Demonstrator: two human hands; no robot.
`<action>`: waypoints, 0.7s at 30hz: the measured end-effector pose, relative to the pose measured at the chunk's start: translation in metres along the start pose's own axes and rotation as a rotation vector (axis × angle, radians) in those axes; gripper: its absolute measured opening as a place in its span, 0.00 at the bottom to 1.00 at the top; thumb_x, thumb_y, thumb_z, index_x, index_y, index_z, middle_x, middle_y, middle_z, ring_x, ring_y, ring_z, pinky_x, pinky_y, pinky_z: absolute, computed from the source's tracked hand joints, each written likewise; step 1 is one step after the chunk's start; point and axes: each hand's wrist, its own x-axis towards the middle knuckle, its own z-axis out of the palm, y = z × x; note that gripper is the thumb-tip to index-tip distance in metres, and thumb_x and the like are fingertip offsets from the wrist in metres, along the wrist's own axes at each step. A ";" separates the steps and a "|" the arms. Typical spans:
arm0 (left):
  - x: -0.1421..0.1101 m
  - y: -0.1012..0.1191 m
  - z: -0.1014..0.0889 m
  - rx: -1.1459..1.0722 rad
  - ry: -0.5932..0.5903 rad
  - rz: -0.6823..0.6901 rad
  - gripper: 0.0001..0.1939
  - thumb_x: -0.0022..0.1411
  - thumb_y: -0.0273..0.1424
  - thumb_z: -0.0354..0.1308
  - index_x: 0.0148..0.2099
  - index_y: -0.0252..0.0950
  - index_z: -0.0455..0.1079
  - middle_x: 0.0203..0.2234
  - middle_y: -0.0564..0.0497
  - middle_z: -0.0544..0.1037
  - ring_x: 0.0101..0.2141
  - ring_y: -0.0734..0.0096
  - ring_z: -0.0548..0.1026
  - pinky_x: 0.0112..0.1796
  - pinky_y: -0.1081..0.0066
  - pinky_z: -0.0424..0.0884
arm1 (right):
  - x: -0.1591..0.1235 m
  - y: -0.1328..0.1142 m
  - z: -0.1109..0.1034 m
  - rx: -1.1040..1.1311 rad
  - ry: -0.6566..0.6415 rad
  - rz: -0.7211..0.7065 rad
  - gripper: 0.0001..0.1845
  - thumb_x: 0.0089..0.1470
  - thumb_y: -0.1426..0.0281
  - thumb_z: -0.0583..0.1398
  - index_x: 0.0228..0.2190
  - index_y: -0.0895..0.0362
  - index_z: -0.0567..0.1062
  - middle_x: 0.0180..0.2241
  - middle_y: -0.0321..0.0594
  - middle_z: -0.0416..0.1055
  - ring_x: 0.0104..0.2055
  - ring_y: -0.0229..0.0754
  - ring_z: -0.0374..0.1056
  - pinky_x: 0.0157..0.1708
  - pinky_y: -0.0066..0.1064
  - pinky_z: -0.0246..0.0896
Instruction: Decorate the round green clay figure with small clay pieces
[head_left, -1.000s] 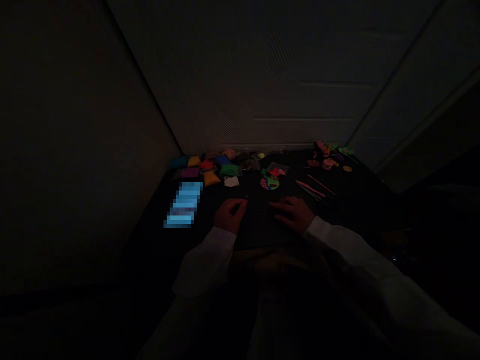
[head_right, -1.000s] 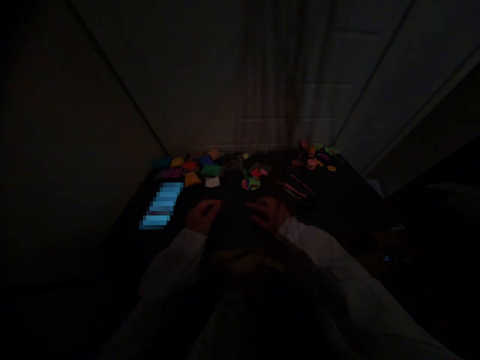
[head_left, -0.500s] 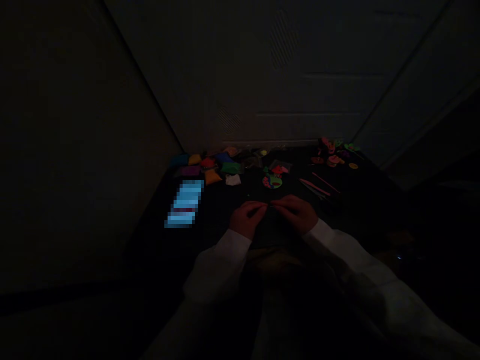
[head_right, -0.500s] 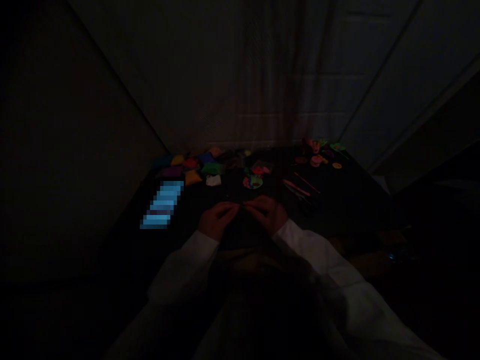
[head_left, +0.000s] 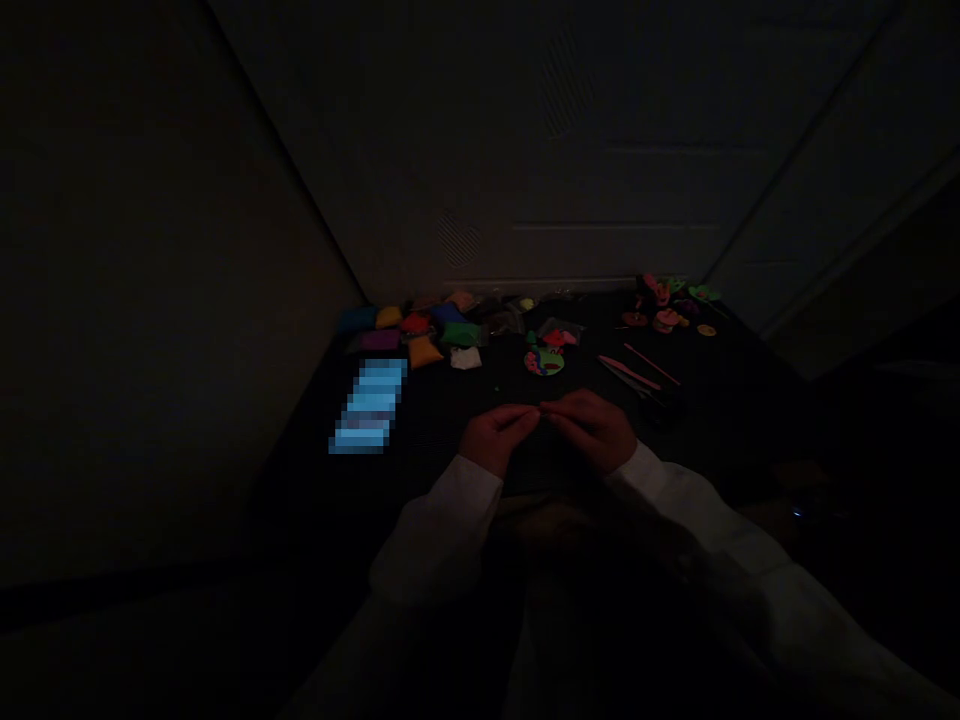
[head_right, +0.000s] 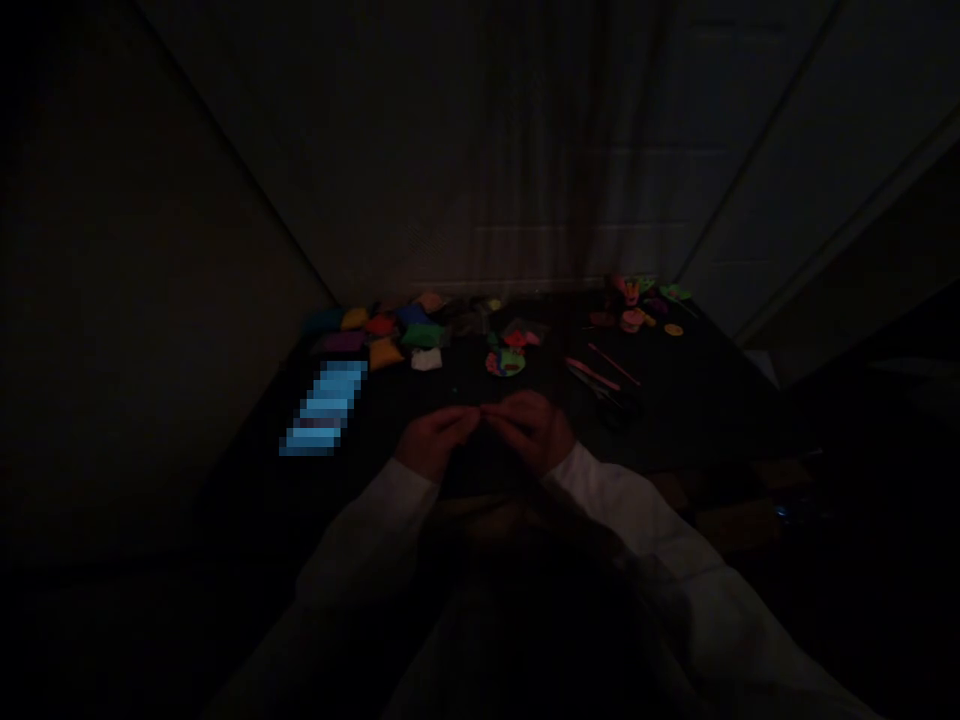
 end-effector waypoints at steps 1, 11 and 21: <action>0.001 -0.002 0.000 -0.015 -0.003 -0.014 0.16 0.45 0.40 0.56 0.35 0.36 0.72 0.28 0.51 0.76 0.28 0.74 0.71 0.30 0.74 0.66 | 0.000 0.000 0.000 -0.001 -0.001 -0.005 0.13 0.51 0.67 0.53 0.38 0.53 0.71 0.33 0.38 0.68 0.36 0.35 0.63 0.37 0.28 0.60; 0.003 -0.009 0.002 -0.113 -0.016 -0.118 0.20 0.45 0.44 0.55 0.34 0.33 0.72 0.27 0.46 0.75 0.27 0.72 0.71 0.25 0.74 0.65 | -0.002 0.003 -0.001 -0.003 -0.027 -0.031 0.13 0.51 0.67 0.53 0.38 0.53 0.71 0.34 0.39 0.68 0.37 0.36 0.63 0.39 0.30 0.60; -0.002 0.004 -0.001 0.002 0.026 -0.019 0.14 0.47 0.39 0.55 0.33 0.35 0.72 0.29 0.50 0.76 0.32 0.71 0.72 0.34 0.72 0.66 | 0.001 0.001 -0.001 0.031 0.008 0.122 0.15 0.49 0.63 0.54 0.38 0.55 0.70 0.32 0.39 0.68 0.35 0.36 0.63 0.37 0.30 0.59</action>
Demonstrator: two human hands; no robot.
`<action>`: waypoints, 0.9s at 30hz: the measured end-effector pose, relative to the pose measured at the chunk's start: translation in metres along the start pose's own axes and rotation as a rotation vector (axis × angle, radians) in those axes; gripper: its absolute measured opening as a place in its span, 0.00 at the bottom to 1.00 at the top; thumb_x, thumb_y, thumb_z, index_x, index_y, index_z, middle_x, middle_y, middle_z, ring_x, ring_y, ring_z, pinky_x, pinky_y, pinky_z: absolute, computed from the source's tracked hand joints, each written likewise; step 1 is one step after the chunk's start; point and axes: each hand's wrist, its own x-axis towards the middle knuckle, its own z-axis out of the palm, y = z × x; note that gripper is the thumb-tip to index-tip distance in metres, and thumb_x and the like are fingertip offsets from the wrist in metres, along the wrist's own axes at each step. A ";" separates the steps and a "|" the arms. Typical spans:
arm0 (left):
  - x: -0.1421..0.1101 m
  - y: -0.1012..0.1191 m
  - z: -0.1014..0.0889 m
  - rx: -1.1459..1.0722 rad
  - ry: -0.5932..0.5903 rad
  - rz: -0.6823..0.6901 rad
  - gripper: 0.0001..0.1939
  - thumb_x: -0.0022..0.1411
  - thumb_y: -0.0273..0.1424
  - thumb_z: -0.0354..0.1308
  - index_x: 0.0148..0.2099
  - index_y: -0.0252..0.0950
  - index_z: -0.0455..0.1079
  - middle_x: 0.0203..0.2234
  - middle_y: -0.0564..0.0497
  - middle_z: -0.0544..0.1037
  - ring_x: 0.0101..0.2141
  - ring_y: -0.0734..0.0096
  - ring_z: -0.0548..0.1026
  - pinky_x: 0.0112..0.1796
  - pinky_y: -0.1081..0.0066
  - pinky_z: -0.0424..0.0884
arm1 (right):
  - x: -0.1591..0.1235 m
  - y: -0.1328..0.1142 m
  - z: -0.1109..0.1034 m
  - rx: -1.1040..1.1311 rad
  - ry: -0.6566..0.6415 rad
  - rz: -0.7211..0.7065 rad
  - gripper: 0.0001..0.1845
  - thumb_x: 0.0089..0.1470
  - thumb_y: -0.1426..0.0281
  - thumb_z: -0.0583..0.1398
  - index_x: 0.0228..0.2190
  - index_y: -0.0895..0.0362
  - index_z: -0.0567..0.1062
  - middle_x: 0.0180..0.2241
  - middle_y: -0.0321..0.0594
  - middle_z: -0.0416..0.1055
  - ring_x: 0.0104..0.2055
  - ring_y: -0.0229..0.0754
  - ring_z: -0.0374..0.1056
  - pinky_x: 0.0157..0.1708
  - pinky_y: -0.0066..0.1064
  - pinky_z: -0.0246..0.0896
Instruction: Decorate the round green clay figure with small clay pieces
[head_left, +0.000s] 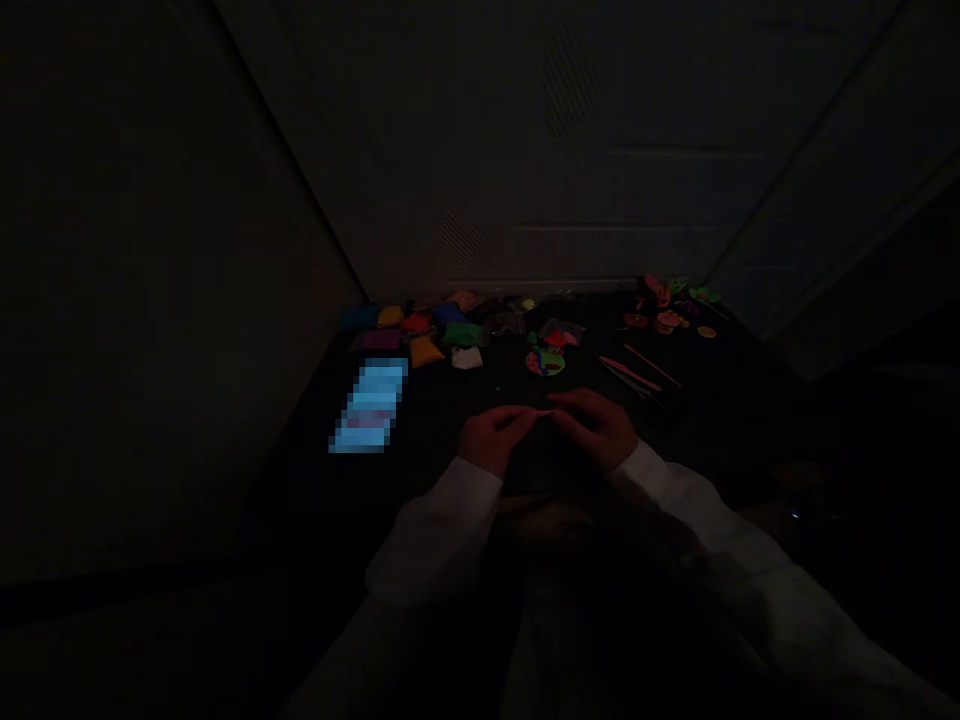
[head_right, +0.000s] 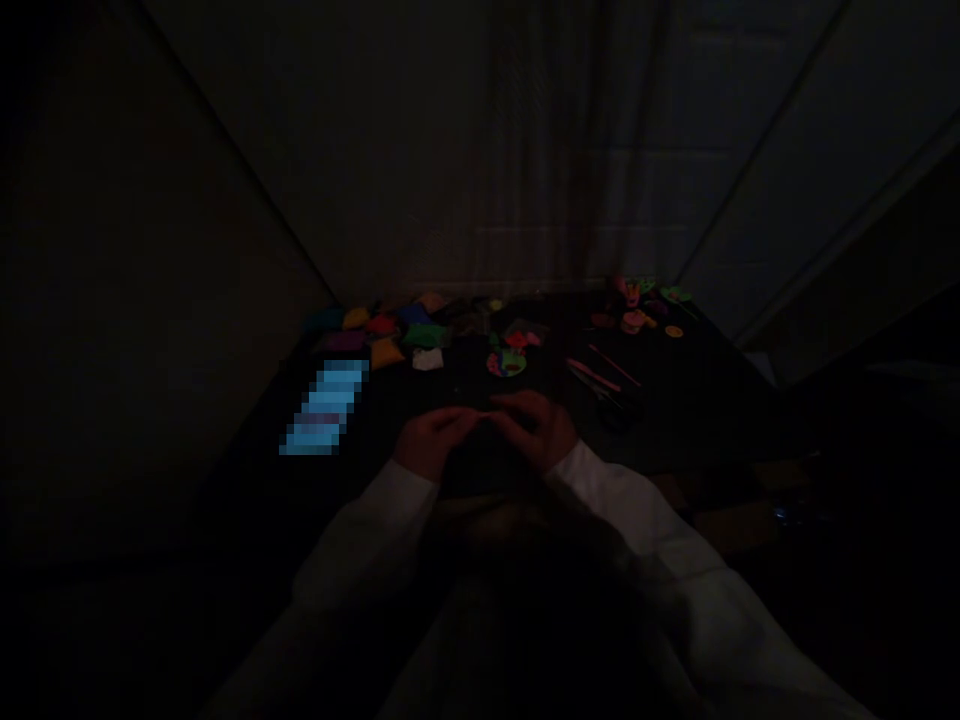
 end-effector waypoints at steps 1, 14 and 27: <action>-0.001 0.002 0.000 0.020 0.007 0.018 0.14 0.47 0.38 0.55 0.33 0.36 0.72 0.30 0.50 0.76 0.33 0.71 0.71 0.36 0.72 0.66 | 0.000 0.001 0.000 0.008 -0.003 0.022 0.14 0.49 0.63 0.54 0.37 0.55 0.71 0.32 0.39 0.68 0.35 0.37 0.64 0.36 0.30 0.59; -0.013 0.011 0.002 0.224 0.108 0.283 0.09 0.50 0.34 0.54 0.31 0.37 0.72 0.30 0.53 0.74 0.33 0.74 0.71 0.36 0.74 0.66 | 0.000 -0.008 -0.005 0.099 -0.001 0.094 0.12 0.48 0.64 0.55 0.33 0.55 0.72 0.33 0.38 0.68 0.36 0.37 0.64 0.37 0.30 0.59; -0.046 0.038 -0.001 0.456 0.251 0.769 0.05 0.50 0.25 0.55 0.32 0.34 0.70 0.28 0.52 0.74 0.33 0.77 0.70 0.36 0.75 0.68 | -0.020 -0.052 -0.024 -0.106 0.085 -0.040 0.13 0.47 0.66 0.57 0.37 0.55 0.72 0.34 0.38 0.70 0.39 0.38 0.64 0.39 0.33 0.59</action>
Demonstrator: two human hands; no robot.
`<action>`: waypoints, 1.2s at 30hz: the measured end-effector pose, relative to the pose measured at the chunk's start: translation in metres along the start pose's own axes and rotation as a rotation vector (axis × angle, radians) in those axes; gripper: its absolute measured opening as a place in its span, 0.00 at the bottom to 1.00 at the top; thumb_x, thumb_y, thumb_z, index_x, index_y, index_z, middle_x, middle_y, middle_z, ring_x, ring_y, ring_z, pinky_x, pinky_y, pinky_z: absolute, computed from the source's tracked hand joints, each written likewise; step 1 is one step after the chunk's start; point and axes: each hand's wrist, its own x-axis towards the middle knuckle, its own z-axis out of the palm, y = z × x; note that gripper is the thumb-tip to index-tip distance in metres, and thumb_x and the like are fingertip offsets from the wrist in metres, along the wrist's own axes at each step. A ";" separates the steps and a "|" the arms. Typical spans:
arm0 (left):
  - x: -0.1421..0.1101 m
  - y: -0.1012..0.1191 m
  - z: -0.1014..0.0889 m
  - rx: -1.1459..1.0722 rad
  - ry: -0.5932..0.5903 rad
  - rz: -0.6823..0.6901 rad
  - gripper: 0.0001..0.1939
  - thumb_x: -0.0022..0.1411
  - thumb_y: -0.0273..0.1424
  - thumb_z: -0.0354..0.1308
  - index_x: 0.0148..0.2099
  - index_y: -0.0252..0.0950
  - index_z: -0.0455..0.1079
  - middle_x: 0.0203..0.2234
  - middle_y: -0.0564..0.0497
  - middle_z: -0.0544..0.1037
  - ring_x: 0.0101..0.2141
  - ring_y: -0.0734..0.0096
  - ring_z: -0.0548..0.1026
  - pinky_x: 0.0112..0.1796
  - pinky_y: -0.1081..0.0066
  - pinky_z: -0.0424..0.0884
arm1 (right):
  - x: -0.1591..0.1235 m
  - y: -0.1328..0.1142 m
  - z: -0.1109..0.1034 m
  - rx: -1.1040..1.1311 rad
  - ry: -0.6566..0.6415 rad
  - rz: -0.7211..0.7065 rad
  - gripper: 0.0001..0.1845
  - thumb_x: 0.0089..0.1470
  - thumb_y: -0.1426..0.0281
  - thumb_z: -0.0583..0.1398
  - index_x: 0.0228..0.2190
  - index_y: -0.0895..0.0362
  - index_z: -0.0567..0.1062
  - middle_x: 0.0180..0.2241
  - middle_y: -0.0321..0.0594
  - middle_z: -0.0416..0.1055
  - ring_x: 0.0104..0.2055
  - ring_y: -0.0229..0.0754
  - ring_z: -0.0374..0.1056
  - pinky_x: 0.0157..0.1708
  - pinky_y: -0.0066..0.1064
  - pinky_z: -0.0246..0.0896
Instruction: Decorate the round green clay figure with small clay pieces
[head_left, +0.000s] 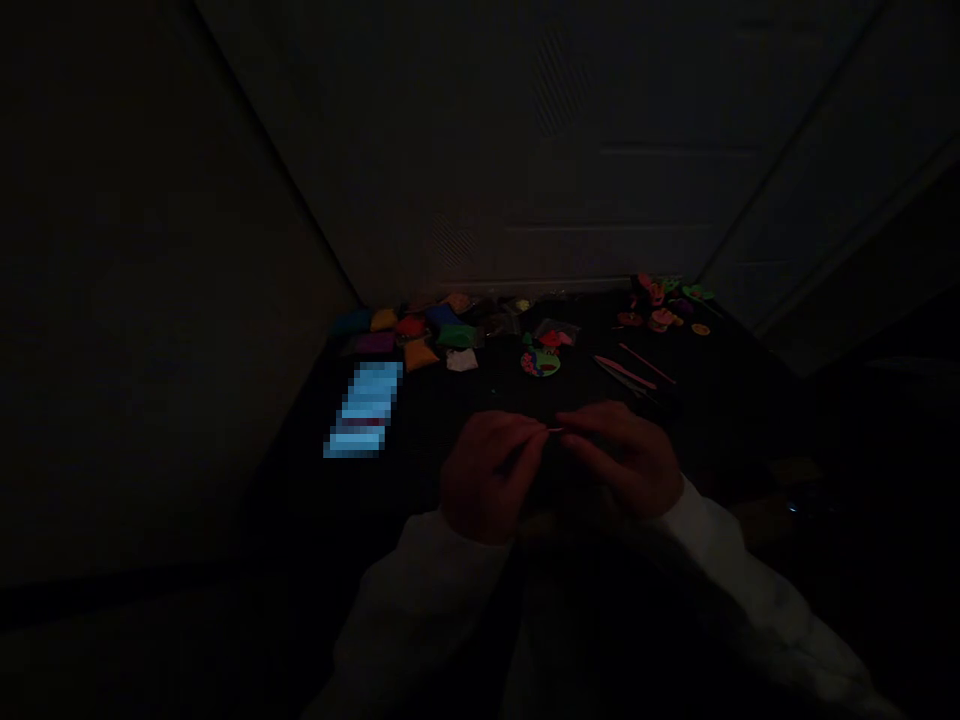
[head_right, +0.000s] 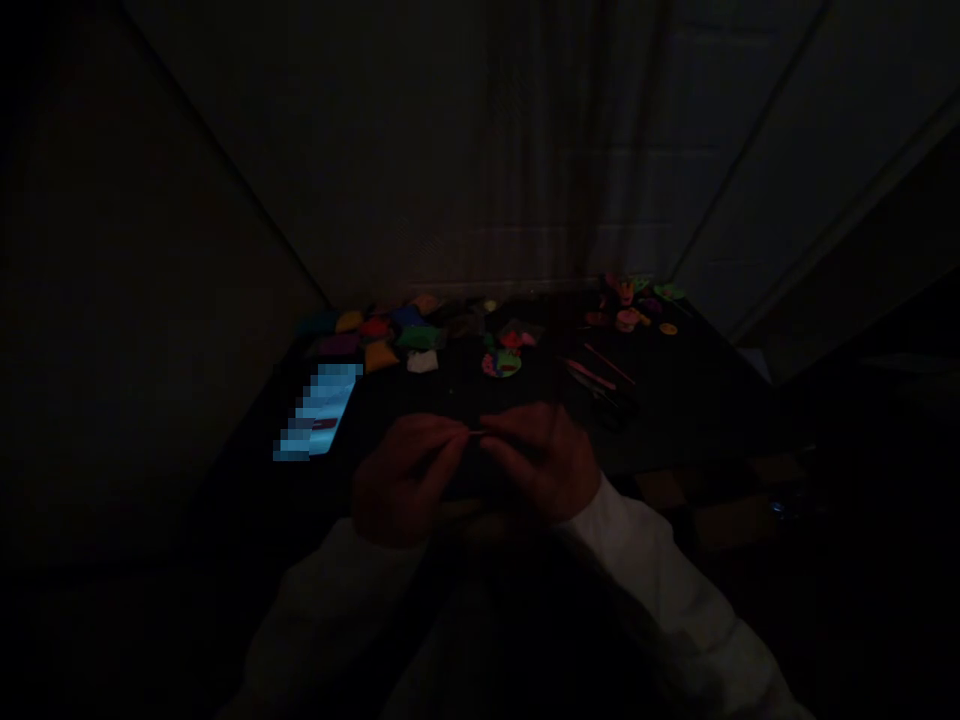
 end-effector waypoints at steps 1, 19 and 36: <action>-0.001 0.002 -0.001 0.008 0.004 0.022 0.05 0.49 0.25 0.56 0.32 0.34 0.70 0.28 0.52 0.74 0.33 0.77 0.70 0.36 0.74 0.68 | -0.002 -0.001 0.000 -0.019 0.003 -0.022 0.12 0.47 0.67 0.57 0.37 0.54 0.71 0.34 0.38 0.70 0.38 0.38 0.64 0.39 0.33 0.59; 0.000 0.017 -0.010 -0.048 -0.034 0.066 0.05 0.47 0.24 0.58 0.31 0.34 0.70 0.27 0.52 0.75 0.33 0.76 0.70 0.35 0.74 0.69 | -0.007 -0.021 -0.003 -0.059 0.049 -0.093 0.04 0.46 0.71 0.56 0.28 0.58 0.70 0.27 0.37 0.69 0.33 0.37 0.63 0.35 0.33 0.58; 0.000 0.024 -0.018 -0.124 0.002 0.064 0.08 0.45 0.20 0.57 0.31 0.34 0.69 0.28 0.51 0.73 0.33 0.74 0.70 0.35 0.72 0.70 | -0.016 -0.021 -0.017 -0.053 -0.001 -0.173 0.16 0.47 0.73 0.55 0.41 0.54 0.68 0.35 0.37 0.69 0.38 0.38 0.63 0.40 0.36 0.56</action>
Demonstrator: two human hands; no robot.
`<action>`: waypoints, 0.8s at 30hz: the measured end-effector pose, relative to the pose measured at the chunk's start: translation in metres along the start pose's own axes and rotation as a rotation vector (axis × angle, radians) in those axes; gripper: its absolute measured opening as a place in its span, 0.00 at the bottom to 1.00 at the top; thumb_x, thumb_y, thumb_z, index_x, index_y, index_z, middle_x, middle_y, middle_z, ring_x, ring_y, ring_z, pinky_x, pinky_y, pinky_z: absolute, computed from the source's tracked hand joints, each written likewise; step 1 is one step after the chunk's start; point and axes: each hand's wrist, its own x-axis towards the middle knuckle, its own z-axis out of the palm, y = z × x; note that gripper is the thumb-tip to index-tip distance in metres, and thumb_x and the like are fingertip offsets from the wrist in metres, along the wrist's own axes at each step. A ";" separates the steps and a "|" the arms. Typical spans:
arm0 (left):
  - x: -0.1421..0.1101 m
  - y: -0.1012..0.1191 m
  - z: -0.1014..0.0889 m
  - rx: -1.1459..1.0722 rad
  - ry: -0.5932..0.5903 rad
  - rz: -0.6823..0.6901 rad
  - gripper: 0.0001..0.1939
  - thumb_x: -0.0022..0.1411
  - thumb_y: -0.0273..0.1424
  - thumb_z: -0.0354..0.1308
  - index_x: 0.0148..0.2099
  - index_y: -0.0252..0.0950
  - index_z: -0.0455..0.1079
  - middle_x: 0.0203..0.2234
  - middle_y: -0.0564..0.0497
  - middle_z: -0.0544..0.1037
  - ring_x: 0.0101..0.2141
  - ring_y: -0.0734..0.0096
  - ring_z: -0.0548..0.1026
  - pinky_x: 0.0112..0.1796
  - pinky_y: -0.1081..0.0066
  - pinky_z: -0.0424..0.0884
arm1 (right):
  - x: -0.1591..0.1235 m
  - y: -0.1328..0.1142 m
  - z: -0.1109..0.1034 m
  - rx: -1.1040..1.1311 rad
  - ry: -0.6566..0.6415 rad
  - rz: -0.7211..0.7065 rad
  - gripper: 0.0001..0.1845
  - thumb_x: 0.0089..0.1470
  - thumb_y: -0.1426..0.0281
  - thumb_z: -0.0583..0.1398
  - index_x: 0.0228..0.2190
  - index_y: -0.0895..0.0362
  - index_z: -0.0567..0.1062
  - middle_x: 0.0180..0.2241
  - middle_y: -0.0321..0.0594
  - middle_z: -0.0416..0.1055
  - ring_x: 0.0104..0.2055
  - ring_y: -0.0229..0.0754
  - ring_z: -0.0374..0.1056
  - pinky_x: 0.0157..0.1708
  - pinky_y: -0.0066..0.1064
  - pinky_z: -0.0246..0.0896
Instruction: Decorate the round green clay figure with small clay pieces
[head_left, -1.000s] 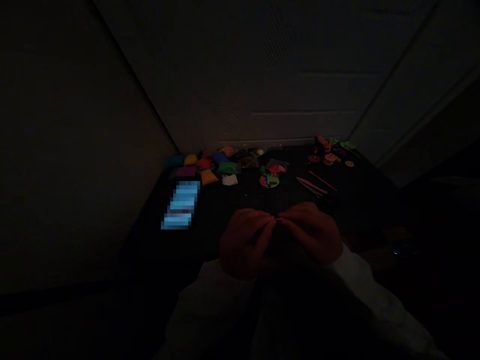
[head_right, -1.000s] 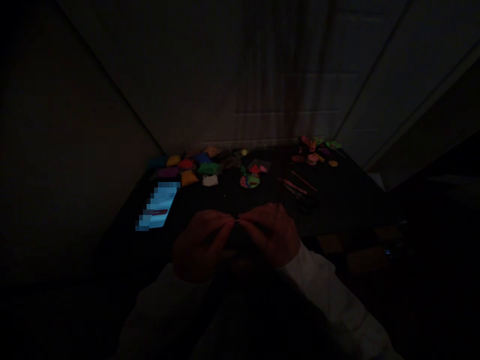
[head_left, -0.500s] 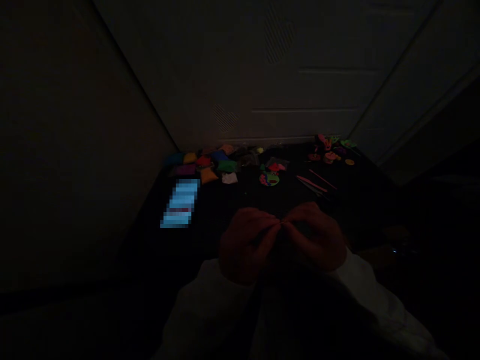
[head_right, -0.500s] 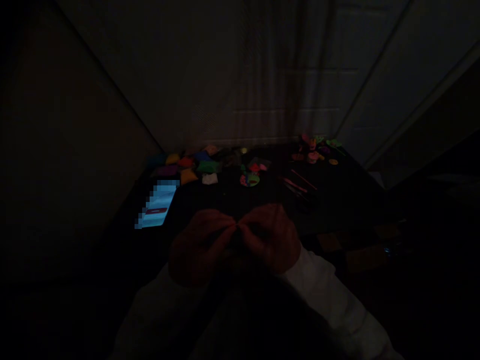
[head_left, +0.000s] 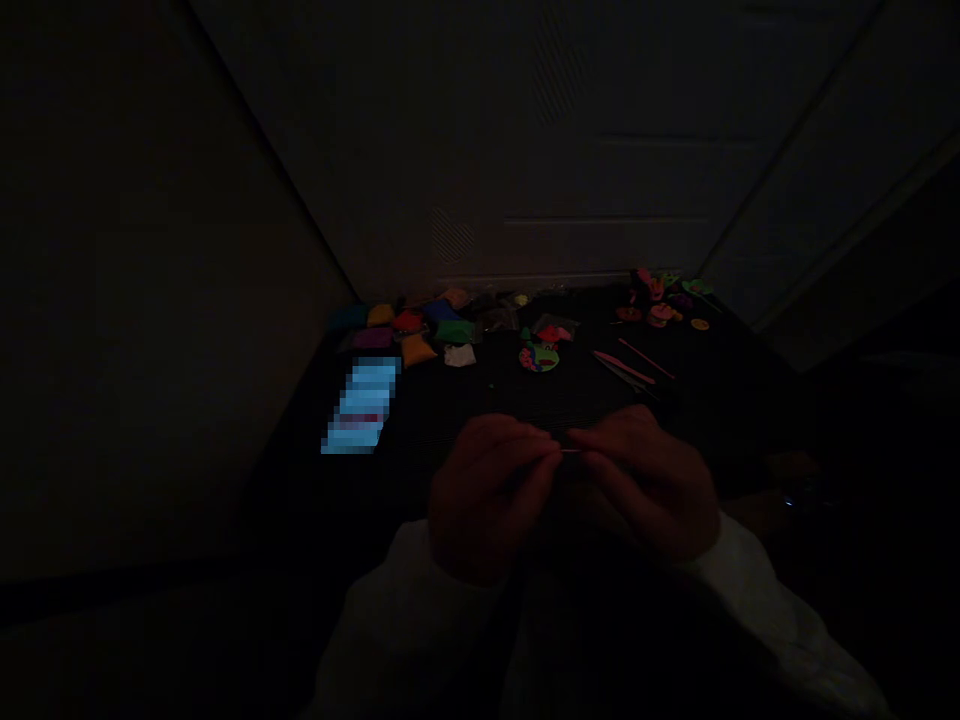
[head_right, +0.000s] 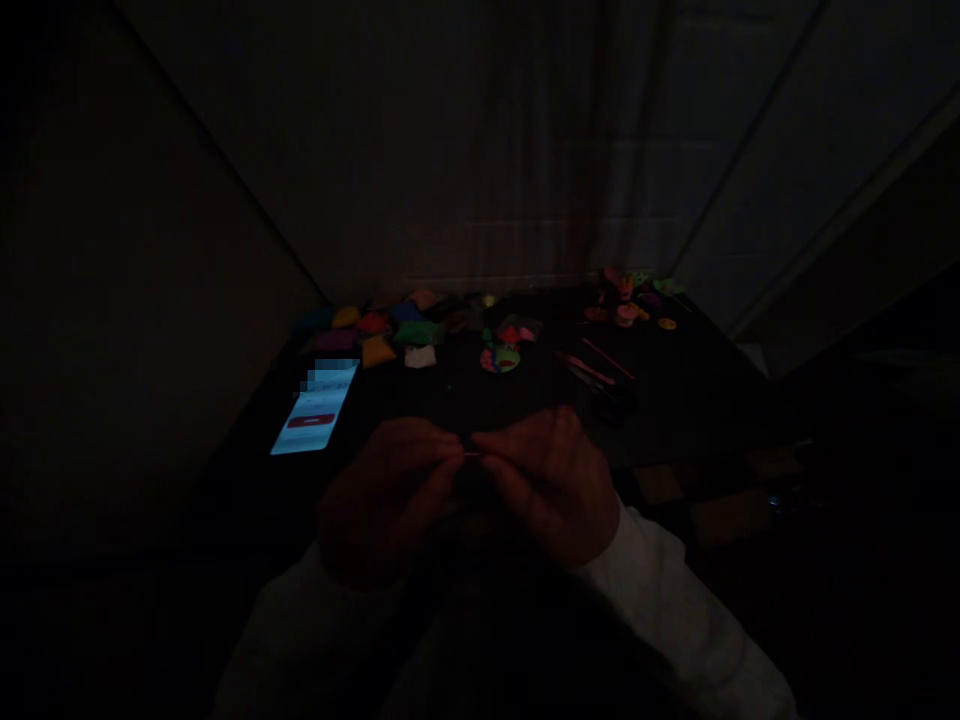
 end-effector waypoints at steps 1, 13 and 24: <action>0.000 0.001 0.000 0.004 0.003 0.000 0.08 0.45 0.20 0.58 0.31 0.33 0.69 0.28 0.50 0.73 0.33 0.74 0.70 0.35 0.72 0.70 | 0.000 -0.001 -0.001 0.004 -0.012 -0.007 0.16 0.47 0.74 0.56 0.41 0.53 0.68 0.35 0.37 0.69 0.38 0.38 0.63 0.40 0.37 0.55; 0.004 0.008 -0.002 0.048 0.018 0.025 0.08 0.45 0.21 0.58 0.31 0.34 0.69 0.28 0.51 0.73 0.33 0.73 0.71 0.35 0.72 0.71 | 0.003 -0.006 -0.001 0.006 0.018 0.018 0.11 0.47 0.74 0.57 0.36 0.55 0.70 0.32 0.37 0.70 0.36 0.38 0.64 0.37 0.36 0.57; 0.005 0.015 -0.002 0.036 0.057 0.020 0.08 0.44 0.20 0.58 0.31 0.34 0.68 0.27 0.51 0.73 0.32 0.74 0.71 0.33 0.71 0.71 | 0.003 -0.012 0.000 0.057 0.070 0.036 0.13 0.45 0.75 0.57 0.37 0.54 0.70 0.32 0.37 0.70 0.35 0.38 0.63 0.36 0.36 0.58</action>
